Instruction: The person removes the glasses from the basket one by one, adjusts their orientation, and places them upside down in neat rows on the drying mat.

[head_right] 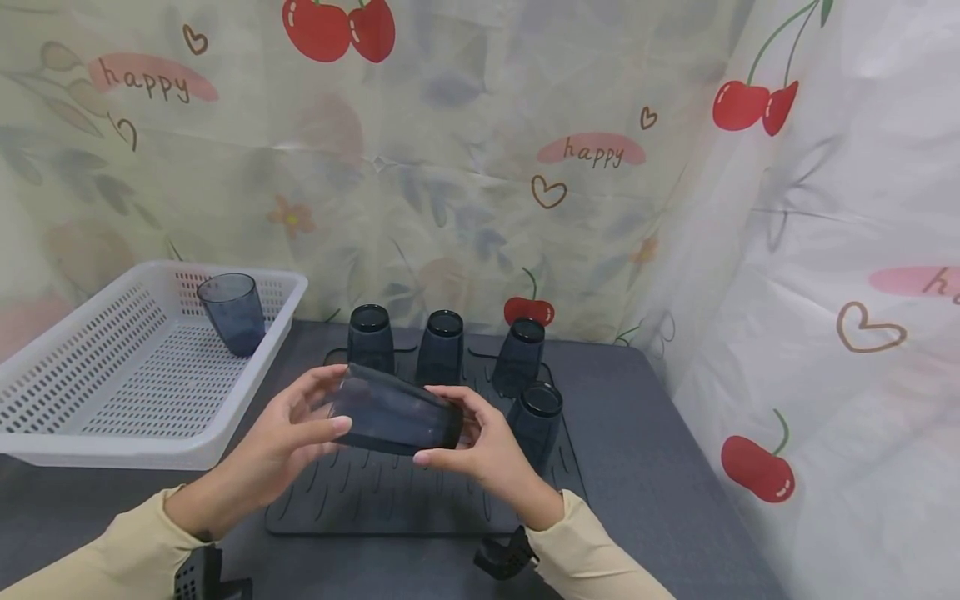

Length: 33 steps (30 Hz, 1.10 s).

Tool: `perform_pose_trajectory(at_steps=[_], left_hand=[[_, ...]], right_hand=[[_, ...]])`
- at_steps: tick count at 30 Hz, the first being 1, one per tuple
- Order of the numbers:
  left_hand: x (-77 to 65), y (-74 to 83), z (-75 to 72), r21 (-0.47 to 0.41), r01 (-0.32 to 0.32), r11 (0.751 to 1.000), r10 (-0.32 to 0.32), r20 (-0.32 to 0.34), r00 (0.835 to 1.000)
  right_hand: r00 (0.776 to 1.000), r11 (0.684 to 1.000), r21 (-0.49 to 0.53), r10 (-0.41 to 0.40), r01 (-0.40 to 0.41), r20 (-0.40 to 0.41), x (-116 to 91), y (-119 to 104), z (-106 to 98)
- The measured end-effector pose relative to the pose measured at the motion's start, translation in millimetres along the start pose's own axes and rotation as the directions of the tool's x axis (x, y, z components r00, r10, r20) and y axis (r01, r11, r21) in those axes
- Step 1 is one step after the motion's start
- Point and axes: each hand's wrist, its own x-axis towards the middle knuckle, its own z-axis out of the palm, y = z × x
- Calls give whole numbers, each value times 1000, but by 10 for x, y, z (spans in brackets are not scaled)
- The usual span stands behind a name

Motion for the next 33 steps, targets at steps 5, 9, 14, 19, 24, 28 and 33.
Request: perform_pose_trajectory(at_steps=[5,9,14,19,24,28,33], left_hand=[[2,-25,-47,20,70,997,-71,49,996],[3,-59,-67,19,75,997,-76,89,993],[11,-111,-73,28,46,999,-49,140,989],[16,-153,-82,120,80,990,-100,166,981],[30,-180,-97,151,94,984,-126,214,969],[38,-158,-134,281,55,958,-132,262,956],[44,-23,-216,592,-45,804,-141,264,954]], right_hand=[[997,996,56,-64,65,-31,-8,-2,-53],[992,989,89,-111,117,-64,-5,-6,-71],[984,975,153,-150,164,-101,1,-32,-55],[977,956,212,-178,201,-120,-1,-80,-30],[977,956,216,-176,199,-119,-11,-122,-15],[980,968,175,-160,180,-118,-21,-156,-6],[987,985,107,-121,133,-108,-43,-190,-12]])
